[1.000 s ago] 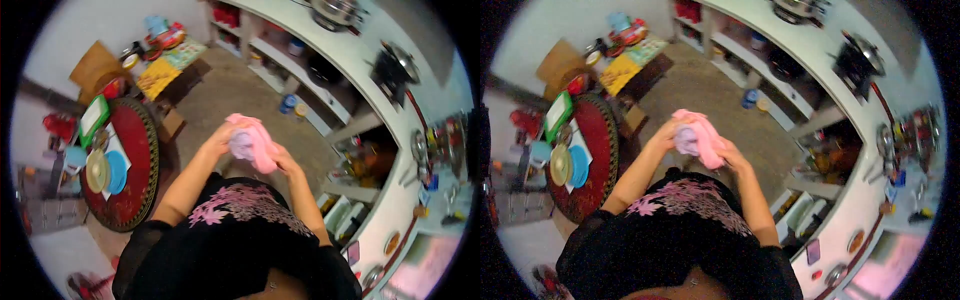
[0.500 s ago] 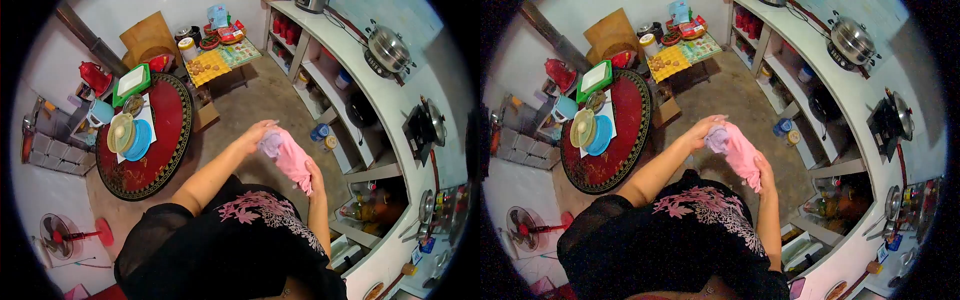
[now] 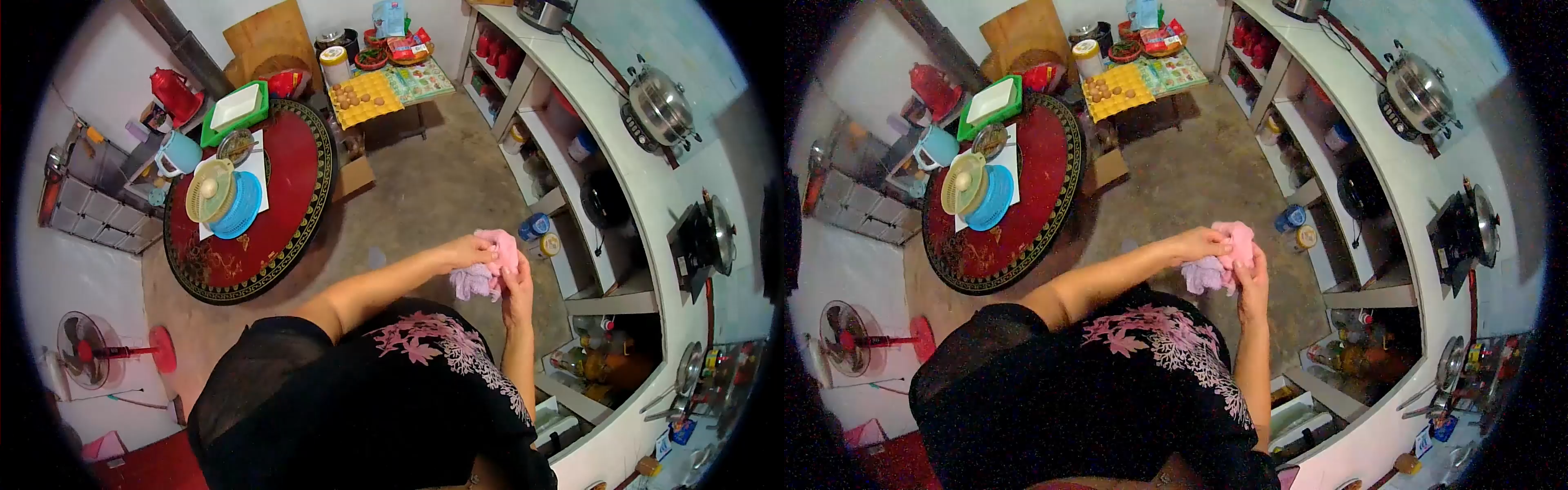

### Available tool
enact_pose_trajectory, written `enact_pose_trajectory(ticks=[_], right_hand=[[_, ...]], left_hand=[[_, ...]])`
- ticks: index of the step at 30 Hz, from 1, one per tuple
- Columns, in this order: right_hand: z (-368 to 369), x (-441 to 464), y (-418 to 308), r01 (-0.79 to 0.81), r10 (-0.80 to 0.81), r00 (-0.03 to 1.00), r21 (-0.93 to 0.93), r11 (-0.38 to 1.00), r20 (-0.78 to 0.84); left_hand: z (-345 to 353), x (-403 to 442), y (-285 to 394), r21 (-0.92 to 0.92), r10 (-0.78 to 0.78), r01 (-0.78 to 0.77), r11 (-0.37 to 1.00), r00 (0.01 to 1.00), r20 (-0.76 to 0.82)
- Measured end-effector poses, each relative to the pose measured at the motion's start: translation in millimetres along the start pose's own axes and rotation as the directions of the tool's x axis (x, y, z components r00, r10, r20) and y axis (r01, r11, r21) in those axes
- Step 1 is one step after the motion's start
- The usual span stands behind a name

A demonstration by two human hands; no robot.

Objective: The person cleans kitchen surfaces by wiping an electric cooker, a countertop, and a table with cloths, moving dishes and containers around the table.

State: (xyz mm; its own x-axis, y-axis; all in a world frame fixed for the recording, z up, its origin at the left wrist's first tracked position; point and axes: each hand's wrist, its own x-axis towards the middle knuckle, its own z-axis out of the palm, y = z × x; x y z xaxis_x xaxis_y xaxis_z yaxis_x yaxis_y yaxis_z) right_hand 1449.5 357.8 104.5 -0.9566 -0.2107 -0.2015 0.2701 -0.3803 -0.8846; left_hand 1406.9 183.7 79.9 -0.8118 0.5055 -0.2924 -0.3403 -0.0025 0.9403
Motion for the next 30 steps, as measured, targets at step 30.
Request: enact_pose_trajectory(ticks=[30], right_hand=[[-47,13,5,-0.051,0.122,0.991,0.684,0.728,-0.056]], left_hand=[[1,-9,61,-0.390,0.186,-0.192,0.901,0.981,-0.053]])
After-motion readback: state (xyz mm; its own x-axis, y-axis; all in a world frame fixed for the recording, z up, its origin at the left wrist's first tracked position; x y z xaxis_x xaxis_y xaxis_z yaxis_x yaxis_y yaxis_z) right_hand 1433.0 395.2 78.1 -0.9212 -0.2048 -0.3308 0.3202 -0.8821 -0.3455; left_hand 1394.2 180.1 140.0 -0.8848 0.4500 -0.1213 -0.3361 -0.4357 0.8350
